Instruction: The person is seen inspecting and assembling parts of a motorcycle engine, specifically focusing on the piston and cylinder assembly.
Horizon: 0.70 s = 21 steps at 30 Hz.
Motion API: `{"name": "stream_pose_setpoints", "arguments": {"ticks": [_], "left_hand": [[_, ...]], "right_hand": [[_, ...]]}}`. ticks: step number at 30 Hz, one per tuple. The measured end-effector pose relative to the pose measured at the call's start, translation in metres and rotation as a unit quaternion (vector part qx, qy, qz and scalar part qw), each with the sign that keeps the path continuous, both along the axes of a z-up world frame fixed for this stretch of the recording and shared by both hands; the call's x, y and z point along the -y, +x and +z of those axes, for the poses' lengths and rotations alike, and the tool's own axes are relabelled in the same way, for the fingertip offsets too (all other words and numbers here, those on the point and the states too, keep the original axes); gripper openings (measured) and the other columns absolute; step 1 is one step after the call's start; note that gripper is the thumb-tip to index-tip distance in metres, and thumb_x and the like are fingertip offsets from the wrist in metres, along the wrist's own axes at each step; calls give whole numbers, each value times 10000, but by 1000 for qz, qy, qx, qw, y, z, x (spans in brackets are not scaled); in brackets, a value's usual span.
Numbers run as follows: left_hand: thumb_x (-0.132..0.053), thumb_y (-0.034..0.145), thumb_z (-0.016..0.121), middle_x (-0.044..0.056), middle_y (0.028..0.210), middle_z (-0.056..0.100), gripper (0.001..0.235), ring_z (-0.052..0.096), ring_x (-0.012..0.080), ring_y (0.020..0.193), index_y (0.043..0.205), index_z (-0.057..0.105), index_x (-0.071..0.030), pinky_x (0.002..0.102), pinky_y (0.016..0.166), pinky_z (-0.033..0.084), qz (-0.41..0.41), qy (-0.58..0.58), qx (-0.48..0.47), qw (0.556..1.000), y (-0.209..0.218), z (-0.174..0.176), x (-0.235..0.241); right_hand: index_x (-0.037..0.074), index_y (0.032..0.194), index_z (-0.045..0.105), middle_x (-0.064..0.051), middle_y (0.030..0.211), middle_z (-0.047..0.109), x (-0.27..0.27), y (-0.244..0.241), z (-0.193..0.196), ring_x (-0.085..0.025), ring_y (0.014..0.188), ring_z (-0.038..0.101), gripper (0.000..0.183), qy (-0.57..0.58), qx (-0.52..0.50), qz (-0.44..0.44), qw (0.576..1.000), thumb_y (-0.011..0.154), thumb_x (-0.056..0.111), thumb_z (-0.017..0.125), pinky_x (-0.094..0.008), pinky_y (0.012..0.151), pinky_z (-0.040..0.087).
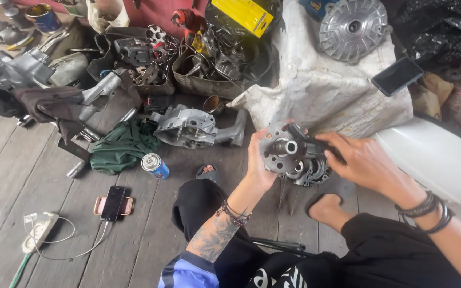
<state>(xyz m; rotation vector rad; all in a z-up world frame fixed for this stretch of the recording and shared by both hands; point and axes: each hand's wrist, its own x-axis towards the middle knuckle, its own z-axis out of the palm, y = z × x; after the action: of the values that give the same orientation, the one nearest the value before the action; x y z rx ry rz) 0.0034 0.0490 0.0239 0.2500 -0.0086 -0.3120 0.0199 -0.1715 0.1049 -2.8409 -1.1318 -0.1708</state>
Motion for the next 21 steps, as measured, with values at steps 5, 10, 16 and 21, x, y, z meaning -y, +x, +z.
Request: {"name": "stream_pose_setpoints", "arguments": {"ticks": [5,10,16,21], "left_hand": [[-456,909,527,223,1306,632,547,610,343,1210,1338,599,-124,467,1075,439,26,20,-71,997,9,-9,10],[-536,947,480,225,1424,585,701,567,353,1325,1480,516,-82,489,1158,406,29,50,-82,995,13,-8,15],[-631,928,536,133,1136,683,650,645,189,971,1274,614,-87,322,889,540,28,134,-169,976,34,-67,37],[-614,961,552,95,1247,627,636,593,202,1135,1351,584,-113,356,1029,477,88,176,-196,961,55,-60,51]], "right_hand": [[185,1232,661,-51,958,738,-8,3,-18,-253,629,637,353,74,-45,-88,992,880,181,632,-403,582,503],[225,1091,699,39,590,602,-29,14,-20,-151,481,574,371,242,-179,-115,947,766,329,844,-313,522,499],[114,1065,716,-65,568,636,-60,39,-51,-154,446,579,517,263,-184,-103,942,704,431,908,-302,460,448],[143,957,700,-42,516,577,-54,66,-80,-170,497,584,322,289,-151,-133,936,802,383,849,-297,524,437]]}}
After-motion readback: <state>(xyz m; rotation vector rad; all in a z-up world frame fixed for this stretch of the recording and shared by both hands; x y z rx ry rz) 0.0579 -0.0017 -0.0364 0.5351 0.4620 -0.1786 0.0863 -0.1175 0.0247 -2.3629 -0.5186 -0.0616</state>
